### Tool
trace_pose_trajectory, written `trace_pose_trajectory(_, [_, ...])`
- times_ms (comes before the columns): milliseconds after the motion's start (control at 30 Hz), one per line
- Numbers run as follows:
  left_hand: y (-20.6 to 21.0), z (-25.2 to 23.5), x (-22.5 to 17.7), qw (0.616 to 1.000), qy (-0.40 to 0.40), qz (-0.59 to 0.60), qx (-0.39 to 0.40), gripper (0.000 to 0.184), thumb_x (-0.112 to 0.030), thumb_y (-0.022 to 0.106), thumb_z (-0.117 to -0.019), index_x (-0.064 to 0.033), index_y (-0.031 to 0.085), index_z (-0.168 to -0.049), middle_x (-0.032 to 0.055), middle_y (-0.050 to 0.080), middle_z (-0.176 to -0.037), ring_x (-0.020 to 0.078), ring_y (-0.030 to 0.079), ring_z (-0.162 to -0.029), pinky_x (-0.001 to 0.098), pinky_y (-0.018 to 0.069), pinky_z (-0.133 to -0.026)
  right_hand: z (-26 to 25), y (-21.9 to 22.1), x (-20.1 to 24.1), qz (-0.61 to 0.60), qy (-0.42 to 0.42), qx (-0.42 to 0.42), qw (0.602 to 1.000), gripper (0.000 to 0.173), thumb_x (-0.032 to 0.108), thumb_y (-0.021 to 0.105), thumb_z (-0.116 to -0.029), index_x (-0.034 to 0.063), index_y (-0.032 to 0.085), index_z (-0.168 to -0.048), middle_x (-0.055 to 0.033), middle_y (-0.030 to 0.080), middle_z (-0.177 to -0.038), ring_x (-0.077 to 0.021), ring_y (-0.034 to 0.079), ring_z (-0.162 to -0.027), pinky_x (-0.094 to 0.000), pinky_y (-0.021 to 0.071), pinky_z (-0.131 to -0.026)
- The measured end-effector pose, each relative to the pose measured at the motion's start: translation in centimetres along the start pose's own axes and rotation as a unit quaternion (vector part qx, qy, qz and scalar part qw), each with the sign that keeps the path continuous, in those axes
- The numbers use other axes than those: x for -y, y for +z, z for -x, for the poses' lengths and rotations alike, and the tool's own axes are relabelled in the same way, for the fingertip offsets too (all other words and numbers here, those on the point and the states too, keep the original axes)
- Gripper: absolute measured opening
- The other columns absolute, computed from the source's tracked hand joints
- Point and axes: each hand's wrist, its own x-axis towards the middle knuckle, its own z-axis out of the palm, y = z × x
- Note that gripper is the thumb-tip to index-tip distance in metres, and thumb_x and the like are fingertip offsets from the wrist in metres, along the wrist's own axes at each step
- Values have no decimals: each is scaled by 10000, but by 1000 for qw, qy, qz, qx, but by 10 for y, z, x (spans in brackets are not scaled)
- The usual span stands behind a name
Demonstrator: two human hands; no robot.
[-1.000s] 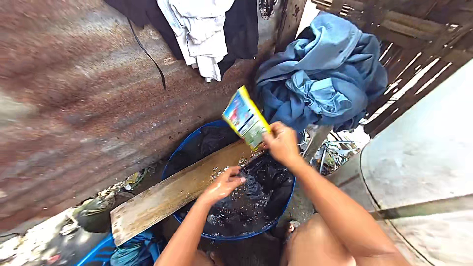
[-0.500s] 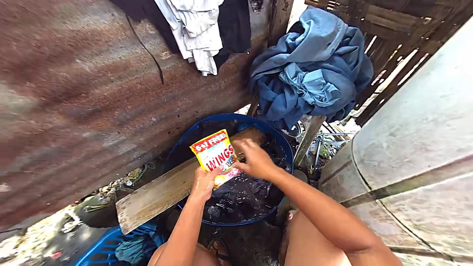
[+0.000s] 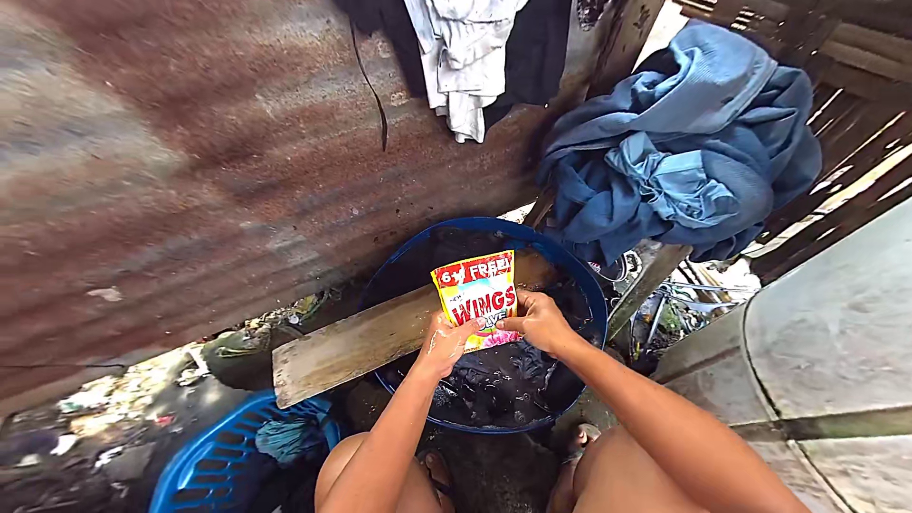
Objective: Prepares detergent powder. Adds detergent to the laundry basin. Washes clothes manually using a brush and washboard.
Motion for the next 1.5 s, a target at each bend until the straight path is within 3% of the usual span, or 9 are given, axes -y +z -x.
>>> trace_pose_trajectory(167, [-8,0,0,999,9,-23,32,291,132,633,-907,23,590,-1173,40,718,-955,83,712,-850,266,608,-807,-1,-19,6,3,-18,75,997,318,-10,684,-954,-25,614,-1264,-125,700,-1074,-134,674,-891,-310,568,-810])
trace_pose_trajectory(300, [-13,0,1,992,-4,-93,82,296,107,653,-903,48,593,-1187,48,713,-972,58,705,-863,246,602,-825,3,-45,11,-43,-92,-9,995,321,4,593,-1002,-1,587,-1323,-105,672,-1100,-126,658,-846,-288,562,-694])
trace_pose_trajectory(400, [-13,0,3,983,-8,-145,111,299,77,682,-900,55,610,-1189,63,713,-1008,52,699,-898,243,592,-855,4,-54,16,1,-126,-42,991,217,9,600,-1000,-17,668,-1205,-61,697,-999,-39,615,-707,-193,513,-599])
trace_pose_trajectory(600, [-22,5,-9,967,-42,-159,192,289,54,678,-905,25,618,-1187,18,722,-989,31,694,-890,233,587,-858,7,-53,13,139,-184,-7,973,114,21,621,-972,-12,728,-954,-51,699,-828,-33,623,-647,-213,546,-634])
trace_pose_trajectory(733, [-41,1,-16,956,15,-177,234,357,-8,615,-937,19,579,-1292,32,683,-1141,40,657,-1011,226,546,-929,11,-33,6,230,-293,-9,928,97,-23,654,-909,-27,742,-868,-133,706,-835,-210,679,-749,-385,573,-716])
trace_pose_trajectory(967, [-32,-9,3,862,186,-421,213,248,-91,548,-1039,80,712,-964,187,683,-915,269,661,-894,454,520,-856,8,-11,8,317,-276,30,907,77,-23,663,-894,-40,724,-850,-157,671,-798,-302,679,-759,-490,556,-694])
trace_pose_trajectory(1133, [-31,-10,5,852,196,-433,221,279,-97,504,-1063,84,702,-988,194,682,-931,287,668,-924,458,524,-880,7,-4,6,406,-310,19,860,117,92,713,-870,10,754,-943,-152,714,-844,-357,701,-868,-544,550,-730])
trace_pose_trajectory(1333, [-31,-8,5,821,157,-465,291,334,-129,428,-1090,75,685,-1154,221,689,-1117,324,658,-1116,498,487,-1017,-4,10,-8,474,-436,21,764,157,163,699,-871,41,717,-773,-106,667,-732,-334,664,-815,-482,480,-683])
trace_pose_trajectory(1500, [-22,2,1,793,158,-540,236,313,-97,436,-1074,85,690,-1086,241,696,-1064,384,668,-1084,560,491,-958,-8,15,-17,398,-428,31,811,169,115,660,-866,6,701,-743,-119,674,-704,-311,681,-741,-458,519,-651])
